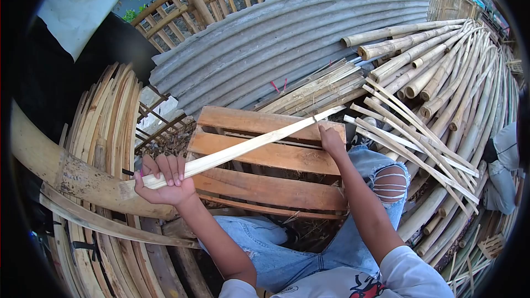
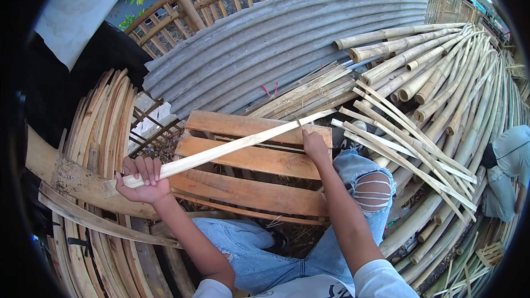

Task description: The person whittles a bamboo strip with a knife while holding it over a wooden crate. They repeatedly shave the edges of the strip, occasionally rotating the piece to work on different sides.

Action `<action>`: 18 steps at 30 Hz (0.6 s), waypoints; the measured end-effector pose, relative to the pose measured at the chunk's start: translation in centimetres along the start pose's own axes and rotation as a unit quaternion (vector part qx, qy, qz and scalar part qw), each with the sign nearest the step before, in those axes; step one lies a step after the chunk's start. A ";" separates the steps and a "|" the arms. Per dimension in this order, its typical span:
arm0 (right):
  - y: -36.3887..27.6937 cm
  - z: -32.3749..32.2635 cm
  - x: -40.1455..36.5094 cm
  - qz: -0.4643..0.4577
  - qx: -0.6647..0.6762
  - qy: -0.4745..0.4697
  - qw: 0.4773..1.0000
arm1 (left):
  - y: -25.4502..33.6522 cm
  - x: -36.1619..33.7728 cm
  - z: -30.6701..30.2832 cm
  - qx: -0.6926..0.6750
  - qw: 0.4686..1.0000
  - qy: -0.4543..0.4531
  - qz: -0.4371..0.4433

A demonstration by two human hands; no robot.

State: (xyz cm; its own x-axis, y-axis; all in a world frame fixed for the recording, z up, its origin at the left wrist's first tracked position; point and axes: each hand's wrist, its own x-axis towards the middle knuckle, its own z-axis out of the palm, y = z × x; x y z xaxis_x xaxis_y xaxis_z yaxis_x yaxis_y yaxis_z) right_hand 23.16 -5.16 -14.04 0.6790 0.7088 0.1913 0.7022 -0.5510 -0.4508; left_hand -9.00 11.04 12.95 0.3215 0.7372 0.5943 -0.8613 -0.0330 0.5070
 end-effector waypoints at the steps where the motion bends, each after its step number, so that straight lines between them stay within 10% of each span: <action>1: 0.7 1.0 0.4 -0.012 0.023 -0.001 1.000 | -0.1 0.0 0.0 -0.004 1.000 -0.001 0.001; 7: -9.7 -5.5 -2.9 0.089 0.273 -0.106 0.952 | -0.2 -0.1 0.0 -0.005 1.000 0.023 -0.001; 18: -13.6 -8.6 -4.2 -0.019 0.234 -0.130 0.963 | -0.1 0.0 -0.4 0.000 1.000 0.005 0.002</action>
State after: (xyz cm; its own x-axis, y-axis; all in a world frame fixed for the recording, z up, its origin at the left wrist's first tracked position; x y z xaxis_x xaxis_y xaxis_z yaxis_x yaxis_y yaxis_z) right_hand 12.60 -4.44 -1.19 0.5362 0.8439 0.0182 0.5112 -0.3075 -0.8026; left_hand -9.10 11.37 12.66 0.3148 0.7433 0.5902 -0.8623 -0.0360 0.5052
